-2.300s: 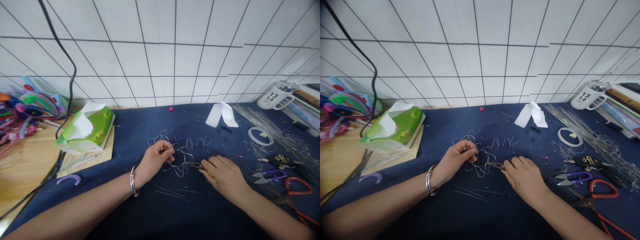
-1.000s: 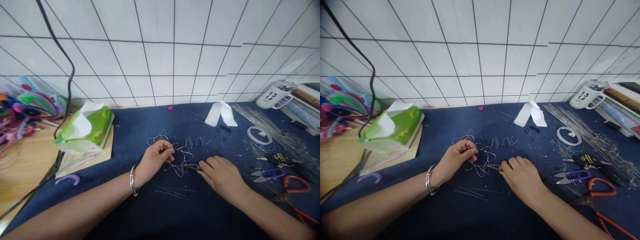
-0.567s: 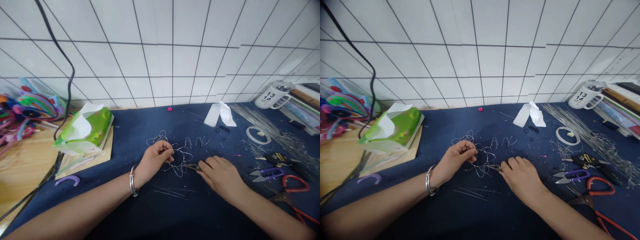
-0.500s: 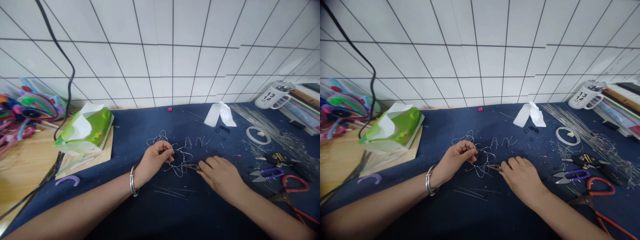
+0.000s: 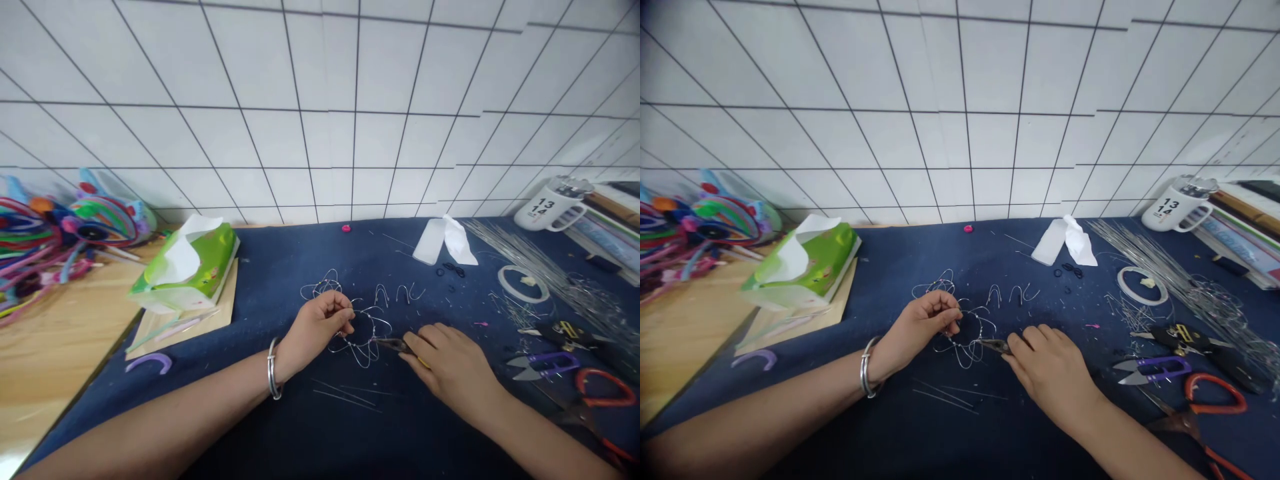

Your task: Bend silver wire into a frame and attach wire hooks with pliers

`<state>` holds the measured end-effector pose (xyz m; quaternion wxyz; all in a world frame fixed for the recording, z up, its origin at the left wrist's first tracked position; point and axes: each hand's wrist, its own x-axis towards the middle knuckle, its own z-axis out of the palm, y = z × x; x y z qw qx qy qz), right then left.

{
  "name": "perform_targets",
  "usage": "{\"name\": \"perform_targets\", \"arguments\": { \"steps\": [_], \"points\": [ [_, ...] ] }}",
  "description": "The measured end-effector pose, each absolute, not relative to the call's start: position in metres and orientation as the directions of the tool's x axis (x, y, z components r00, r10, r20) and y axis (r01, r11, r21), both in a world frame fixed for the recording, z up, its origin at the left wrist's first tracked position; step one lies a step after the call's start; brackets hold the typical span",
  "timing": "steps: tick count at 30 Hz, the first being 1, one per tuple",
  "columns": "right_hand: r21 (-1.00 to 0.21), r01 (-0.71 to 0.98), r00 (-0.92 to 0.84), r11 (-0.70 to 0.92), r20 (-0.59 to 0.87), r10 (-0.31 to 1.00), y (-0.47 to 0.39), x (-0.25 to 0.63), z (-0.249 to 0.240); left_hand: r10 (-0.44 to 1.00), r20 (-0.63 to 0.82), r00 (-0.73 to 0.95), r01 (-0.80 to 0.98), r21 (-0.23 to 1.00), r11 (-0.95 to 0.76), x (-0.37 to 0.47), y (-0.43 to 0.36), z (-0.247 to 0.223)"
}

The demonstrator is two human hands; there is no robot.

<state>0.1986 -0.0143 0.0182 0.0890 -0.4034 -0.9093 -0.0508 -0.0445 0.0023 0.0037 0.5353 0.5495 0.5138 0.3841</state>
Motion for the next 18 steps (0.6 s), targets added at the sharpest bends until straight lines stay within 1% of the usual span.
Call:
{"name": "perform_targets", "arguments": {
  "steps": [11, 18],
  "points": [
    [0.058, 0.748, -0.652, 0.661, 0.254, 0.715, -0.0123, 0.2010, 0.0197, 0.968, -0.144, 0.205, 0.160, 0.981, 0.112, -0.0447, 0.0021, 0.0042],
    [0.049, 0.753, -0.648, 0.656, 0.229, 0.727, -0.0120, 0.2022, 0.0188, 0.966, -0.140, 0.215, 0.165, 0.981, 0.106, -0.0441, 0.0014, 0.0053]
  ]
}}
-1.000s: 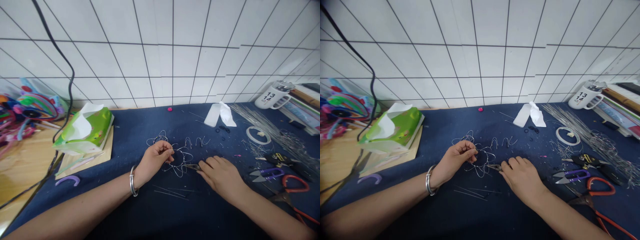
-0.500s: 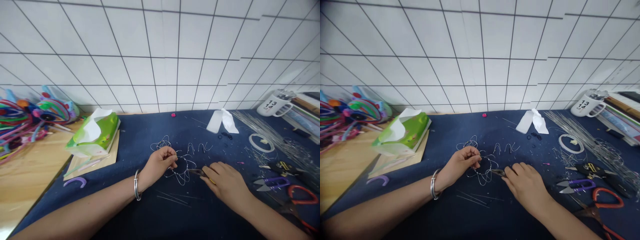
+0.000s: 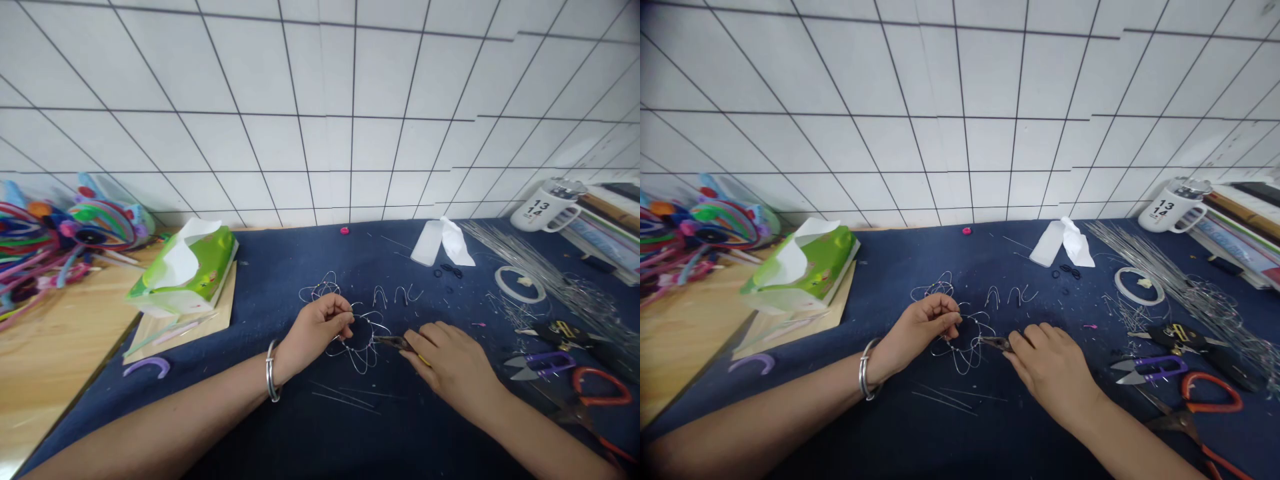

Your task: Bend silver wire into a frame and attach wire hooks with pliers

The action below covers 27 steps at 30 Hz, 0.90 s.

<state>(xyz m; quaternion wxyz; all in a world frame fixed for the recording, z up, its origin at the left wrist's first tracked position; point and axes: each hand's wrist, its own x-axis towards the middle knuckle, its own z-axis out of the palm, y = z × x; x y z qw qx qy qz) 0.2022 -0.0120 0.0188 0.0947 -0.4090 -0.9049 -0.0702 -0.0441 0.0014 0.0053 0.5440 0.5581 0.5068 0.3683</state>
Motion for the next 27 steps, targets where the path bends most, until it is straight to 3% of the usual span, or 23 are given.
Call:
{"name": "perform_targets", "arguments": {
  "steps": [15, 27],
  "points": [
    [0.061, 0.774, -0.627, 0.630, 0.211, 0.750, -0.012, 0.201, 0.021, 0.952, -0.153, 0.264, 0.149, 0.982, 0.116, -0.044, 0.001, 0.008],
    [0.057, 0.815, -0.560, 0.576, 0.327, 0.761, -0.001, 0.215, 0.023, 0.954, -0.146, 0.263, 0.170, 0.980, 0.103, -0.044, 0.001, 0.009]
  ]
}}
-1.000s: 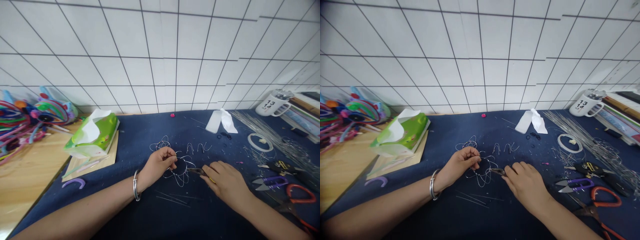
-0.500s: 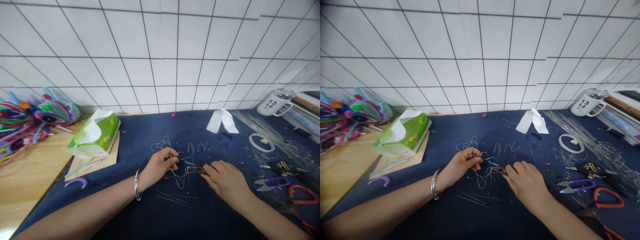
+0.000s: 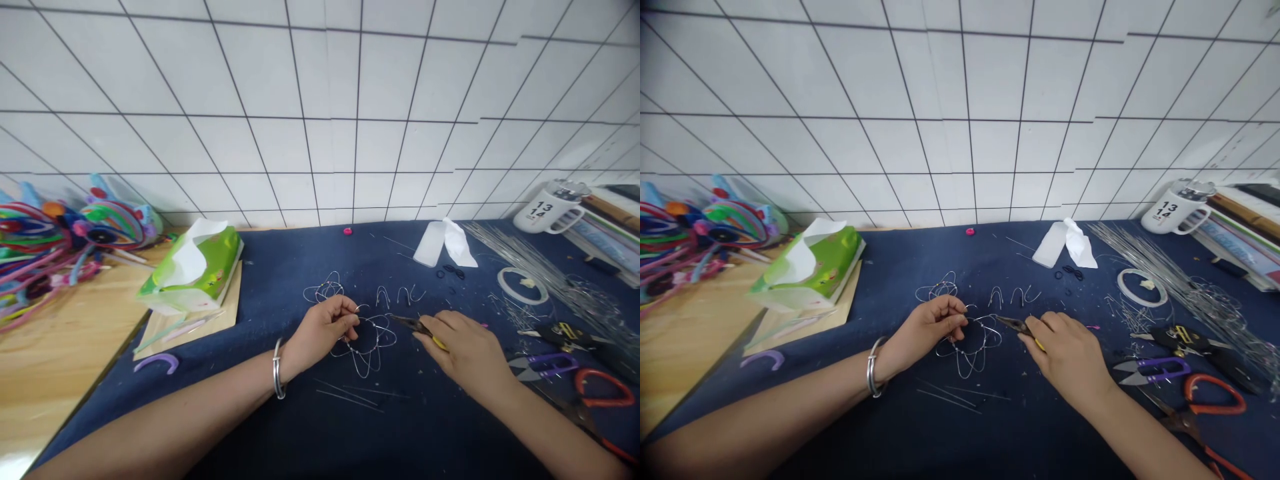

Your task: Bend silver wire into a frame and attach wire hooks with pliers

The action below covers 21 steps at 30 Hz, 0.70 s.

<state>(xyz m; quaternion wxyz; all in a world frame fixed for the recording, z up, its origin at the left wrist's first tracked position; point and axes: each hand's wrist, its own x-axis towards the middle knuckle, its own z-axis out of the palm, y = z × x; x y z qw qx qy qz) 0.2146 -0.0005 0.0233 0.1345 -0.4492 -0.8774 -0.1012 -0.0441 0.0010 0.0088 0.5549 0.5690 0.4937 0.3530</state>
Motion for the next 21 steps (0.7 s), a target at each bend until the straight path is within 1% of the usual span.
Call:
{"name": "perform_targets", "arguments": {
  "steps": [4, 9, 13, 17, 21],
  "points": [
    [0.112, 0.823, -0.560, 0.557, 0.321, 0.764, 0.0033, 0.2199, 0.0227, 0.953, -0.157, 0.261, 0.187, 0.976, 0.110, -0.0441, 0.0008, 0.0070],
    [0.192, 0.826, -0.563, 0.530, 0.229, 0.794, 0.0027, 0.2208, 0.0265, 0.953, -0.152, 0.261, 0.198, 0.975, 0.101, -0.0439, 0.0002, 0.0081],
    [0.207, 0.815, -0.577, 0.541, 0.206, 0.790, 0.0000, 0.2194, 0.0290, 0.953, -0.152, 0.262, 0.216, 0.972, 0.095, -0.0438, 0.0000, 0.0097],
    [0.206, 0.823, -0.566, 0.529, 0.223, 0.794, 0.0003, 0.2198, 0.0271, 0.951, -0.158, 0.267, 0.228, 0.969, 0.097, -0.0435, 0.0000, 0.0080],
    [0.180, 0.840, -0.543, 0.512, 0.257, 0.800, 0.0020, 0.2212, 0.0247, 0.955, -0.160, 0.250, 0.256, 0.962, 0.094, -0.0429, 0.0001, 0.0055]
  ]
}}
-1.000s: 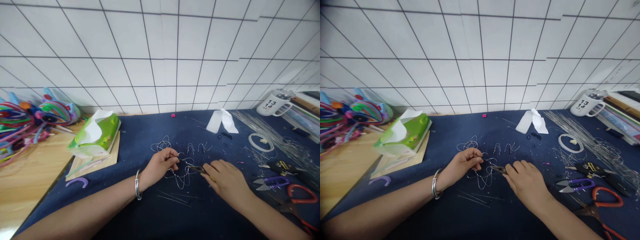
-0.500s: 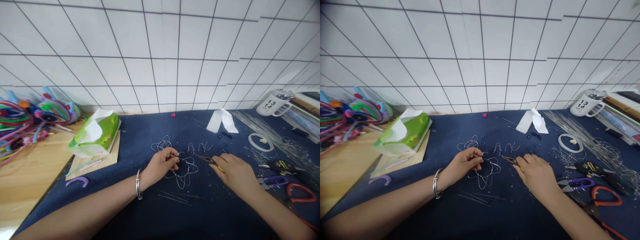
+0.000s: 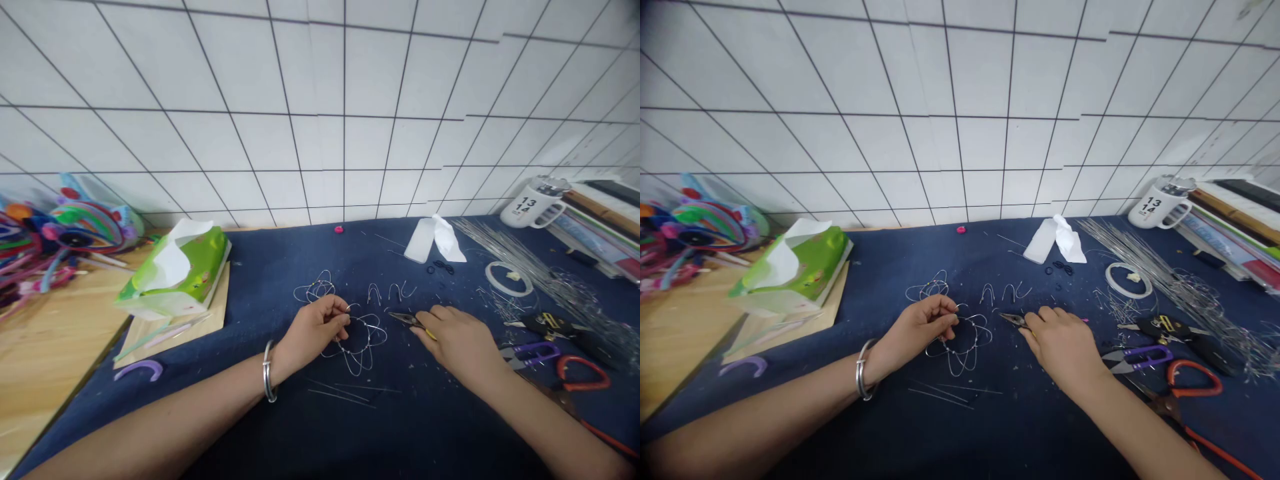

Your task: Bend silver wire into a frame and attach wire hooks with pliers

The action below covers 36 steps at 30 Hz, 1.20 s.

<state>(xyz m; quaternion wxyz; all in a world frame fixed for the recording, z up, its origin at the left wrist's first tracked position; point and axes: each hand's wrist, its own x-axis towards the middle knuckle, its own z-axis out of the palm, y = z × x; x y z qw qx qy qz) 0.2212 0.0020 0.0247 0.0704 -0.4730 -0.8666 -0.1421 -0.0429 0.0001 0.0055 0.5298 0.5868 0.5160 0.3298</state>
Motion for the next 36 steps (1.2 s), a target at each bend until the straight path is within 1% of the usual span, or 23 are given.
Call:
{"name": "perform_targets", "arguments": {
  "steps": [6, 9, 13, 20, 26, 30, 36],
  "points": [
    [0.090, 0.865, -0.499, 0.494, 0.272, 0.823, -0.001, 0.215, 0.030, 0.954, -0.171, 0.247, 0.240, 0.965, 0.111, -0.042, 0.000, 0.009],
    [0.090, 0.853, -0.518, 0.515, 0.276, 0.810, -0.005, 0.201, 0.035, 0.954, -0.175, 0.244, 0.231, 0.966, 0.118, -0.042, 0.000, 0.009],
    [0.138, 0.822, -0.566, 0.553, 0.312, 0.763, -0.006, 0.180, 0.038, 0.958, -0.171, 0.231, 0.185, 0.974, 0.129, -0.043, 0.000, 0.007],
    [0.225, 0.821, -0.569, 0.524, 0.389, 0.724, -0.002, 0.161, 0.034, 0.956, -0.185, 0.229, 0.050, 0.983, 0.178, -0.043, -0.002, 0.008],
    [0.327, 0.799, -0.601, 0.505, 0.457, 0.655, 0.001, 0.162, 0.029, 0.945, -0.232, 0.232, -0.034, 0.969, 0.246, -0.043, -0.004, 0.013],
    [0.376, 0.780, -0.625, 0.500, 0.455, 0.634, 0.003, 0.164, 0.028, 0.939, -0.243, 0.243, -0.073, 0.961, 0.267, -0.043, -0.005, 0.014],
    [0.391, 0.763, -0.646, 0.515, 0.429, 0.631, 0.005, 0.167, 0.025, 0.935, -0.239, 0.263, -0.113, 0.954, 0.276, -0.045, -0.005, 0.012]
  ]
}}
